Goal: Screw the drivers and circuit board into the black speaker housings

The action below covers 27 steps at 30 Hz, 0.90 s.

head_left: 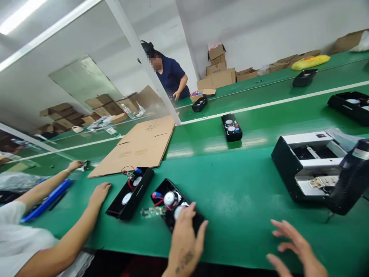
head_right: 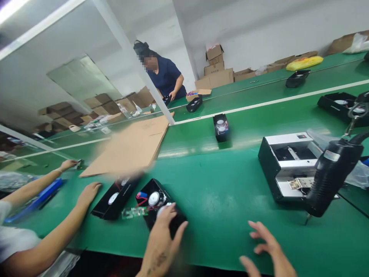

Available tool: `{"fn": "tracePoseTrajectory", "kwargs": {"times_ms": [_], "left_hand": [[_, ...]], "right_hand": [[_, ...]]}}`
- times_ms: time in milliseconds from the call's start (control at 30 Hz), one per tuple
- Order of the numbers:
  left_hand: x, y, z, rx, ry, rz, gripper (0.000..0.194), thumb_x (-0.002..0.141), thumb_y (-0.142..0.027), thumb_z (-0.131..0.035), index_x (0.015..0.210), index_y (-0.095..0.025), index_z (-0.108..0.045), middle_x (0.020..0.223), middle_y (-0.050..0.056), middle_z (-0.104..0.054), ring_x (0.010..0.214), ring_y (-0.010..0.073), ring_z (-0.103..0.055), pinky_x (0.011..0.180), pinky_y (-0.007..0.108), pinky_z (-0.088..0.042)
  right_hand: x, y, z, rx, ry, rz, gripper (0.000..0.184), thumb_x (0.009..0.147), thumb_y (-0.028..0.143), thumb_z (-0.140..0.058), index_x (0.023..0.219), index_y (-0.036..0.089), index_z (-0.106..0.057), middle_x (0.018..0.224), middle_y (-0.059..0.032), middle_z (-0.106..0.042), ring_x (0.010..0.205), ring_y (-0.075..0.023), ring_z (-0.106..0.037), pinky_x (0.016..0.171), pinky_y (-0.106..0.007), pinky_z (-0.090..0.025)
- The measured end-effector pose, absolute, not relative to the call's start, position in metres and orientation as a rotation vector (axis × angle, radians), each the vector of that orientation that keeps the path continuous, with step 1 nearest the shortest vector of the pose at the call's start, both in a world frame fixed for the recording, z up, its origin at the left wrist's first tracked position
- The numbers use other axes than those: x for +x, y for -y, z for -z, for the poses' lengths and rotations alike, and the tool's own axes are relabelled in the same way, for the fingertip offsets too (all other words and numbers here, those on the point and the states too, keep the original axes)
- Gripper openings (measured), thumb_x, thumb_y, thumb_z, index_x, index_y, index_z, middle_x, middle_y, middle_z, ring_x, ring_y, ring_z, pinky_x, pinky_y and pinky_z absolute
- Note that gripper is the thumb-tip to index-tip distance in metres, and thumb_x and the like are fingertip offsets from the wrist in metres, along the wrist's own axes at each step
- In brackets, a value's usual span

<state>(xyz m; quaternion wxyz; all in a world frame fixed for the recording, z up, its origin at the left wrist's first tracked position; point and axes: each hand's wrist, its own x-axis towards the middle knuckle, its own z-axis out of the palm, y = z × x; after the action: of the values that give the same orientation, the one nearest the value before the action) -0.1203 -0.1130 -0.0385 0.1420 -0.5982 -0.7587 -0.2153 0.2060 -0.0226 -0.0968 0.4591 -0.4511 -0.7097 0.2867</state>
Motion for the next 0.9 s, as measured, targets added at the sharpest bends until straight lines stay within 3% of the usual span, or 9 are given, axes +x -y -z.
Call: {"fn": "tracePoseTrajectory", "kwargs": {"times_ms": [67, 167, 267, 400, 500, 600, 700, 800, 900], "left_hand": [[-0.063, 0.093, 0.032, -2.004, 2.135, 0.673, 0.070, 0.099, -0.035, -0.064, 0.161, -0.015, -0.042, 0.141, 0.020, -0.071, 0.130, 0.0330, -0.071, 0.103, 0.048, -0.065], [-0.023, 0.084, 0.020, -2.456, 1.706, 0.751, 0.071, 0.099, -0.037, -0.065, 0.163, -0.019, -0.041, 0.138, 0.014, -0.075, 0.134, 0.0310, -0.069, 0.113, 0.050, -0.059], [-0.037, 0.094, 0.008, -2.462, 1.408, 0.979, 0.055, 0.101, -0.029, -0.066, 0.154, -0.027, -0.054, 0.122, 0.007, -0.081, 0.127, 0.0262, -0.073, 0.117, 0.049, -0.057], [-0.085, 0.109, -0.012, -2.233, 1.645, 1.232, 0.049, 0.096, -0.012, -0.066, 0.140, -0.033, -0.064, 0.107, 0.003, -0.081, 0.114, 0.0244, -0.078, 0.100, 0.044, -0.068], [-0.107, 0.107, -0.016, -2.228, 1.779, 1.176, 0.026, 0.100, -0.030, -0.069, 0.126, -0.030, -0.070, 0.113, 0.006, -0.079, 0.116, 0.0258, -0.077, 0.092, 0.040, -0.070], [-0.111, 0.100, -0.002, -2.370, 1.761, 1.126, 0.034, 0.097, -0.056, -0.070, 0.119, -0.030, -0.072, 0.131, 0.011, -0.074, 0.126, 0.0306, -0.073, 0.092, 0.042, -0.071], [-0.104, 0.093, 0.017, -2.434, 1.844, 1.171, 0.043, 0.093, -0.060, -0.074, 0.122, -0.029, -0.069, 0.155, 0.014, -0.060, 0.145, 0.0382, -0.060, 0.102, 0.053, -0.066], [-0.098, 0.084, 0.027, -2.433, 1.937, 1.248, 0.040, 0.094, -0.057, -0.074, 0.120, -0.029, -0.067, 0.163, 0.015, -0.053, 0.152, 0.0406, -0.052, 0.107, 0.060, -0.062], [-0.093, 0.072, 0.028, -2.490, 1.918, 1.269, 0.024, 0.098, -0.046, -0.070, 0.113, -0.028, -0.067, 0.162, 0.014, -0.055, 0.149, 0.0366, -0.055, 0.108, 0.054, -0.063]], "right_hand": [[0.174, 0.039, 0.097, -0.925, 1.930, -0.700, 0.082, 0.096, 0.044, -0.073, 0.168, 0.027, -0.036, 0.159, -0.0173, -0.057, 0.123, -0.0343, -0.074, 0.093, -0.042, -0.068], [0.145, 0.048, 0.095, -0.803, 1.998, -0.568, 0.071, 0.107, 0.035, -0.050, 0.173, 0.028, -0.023, 0.176, -0.0162, -0.032, 0.154, -0.0369, -0.049, 0.112, -0.054, -0.059], [0.151, 0.034, 0.082, -0.824, 1.983, -0.570, 0.084, 0.100, 0.032, -0.059, 0.173, 0.023, -0.019, 0.171, -0.0205, -0.039, 0.154, -0.0377, -0.047, 0.115, -0.061, -0.055], [0.201, -0.010, 0.049, -0.766, 2.215, -0.766, 0.103, 0.082, 0.013, -0.071, 0.173, 0.027, -0.023, 0.166, -0.0190, -0.048, 0.153, -0.0363, -0.050, 0.120, -0.059, -0.052], [0.245, -0.043, 0.025, -0.880, 2.355, -0.930, 0.106, 0.076, 0.010, -0.077, 0.170, 0.031, -0.033, 0.170, -0.0161, -0.046, 0.154, -0.0358, -0.051, 0.123, -0.055, -0.050], [0.277, -0.058, 0.003, -0.988, 2.421, -1.000, 0.094, 0.080, 0.008, -0.078, 0.164, 0.034, -0.045, 0.173, -0.0127, -0.044, 0.156, -0.0357, -0.049, 0.125, -0.057, -0.047], [0.291, -0.053, -0.012, -0.996, 2.337, -0.915, 0.070, 0.088, 0.013, -0.079, 0.153, 0.033, -0.060, 0.166, -0.0119, -0.054, 0.151, -0.0339, -0.056, 0.120, -0.053, -0.054], [0.284, -0.035, -0.017, -0.835, 2.116, -0.824, 0.038, 0.091, 0.009, -0.078, 0.124, 0.029, -0.075, 0.126, -0.0076, -0.080, 0.120, -0.0260, -0.076, 0.102, -0.041, -0.065], [0.254, -0.015, -0.016, -0.664, 2.030, -0.788, 0.027, 0.092, 0.003, -0.075, 0.109, 0.024, -0.074, 0.096, -0.0038, -0.082, 0.093, -0.0210, -0.079, 0.084, -0.037, -0.065]]}}
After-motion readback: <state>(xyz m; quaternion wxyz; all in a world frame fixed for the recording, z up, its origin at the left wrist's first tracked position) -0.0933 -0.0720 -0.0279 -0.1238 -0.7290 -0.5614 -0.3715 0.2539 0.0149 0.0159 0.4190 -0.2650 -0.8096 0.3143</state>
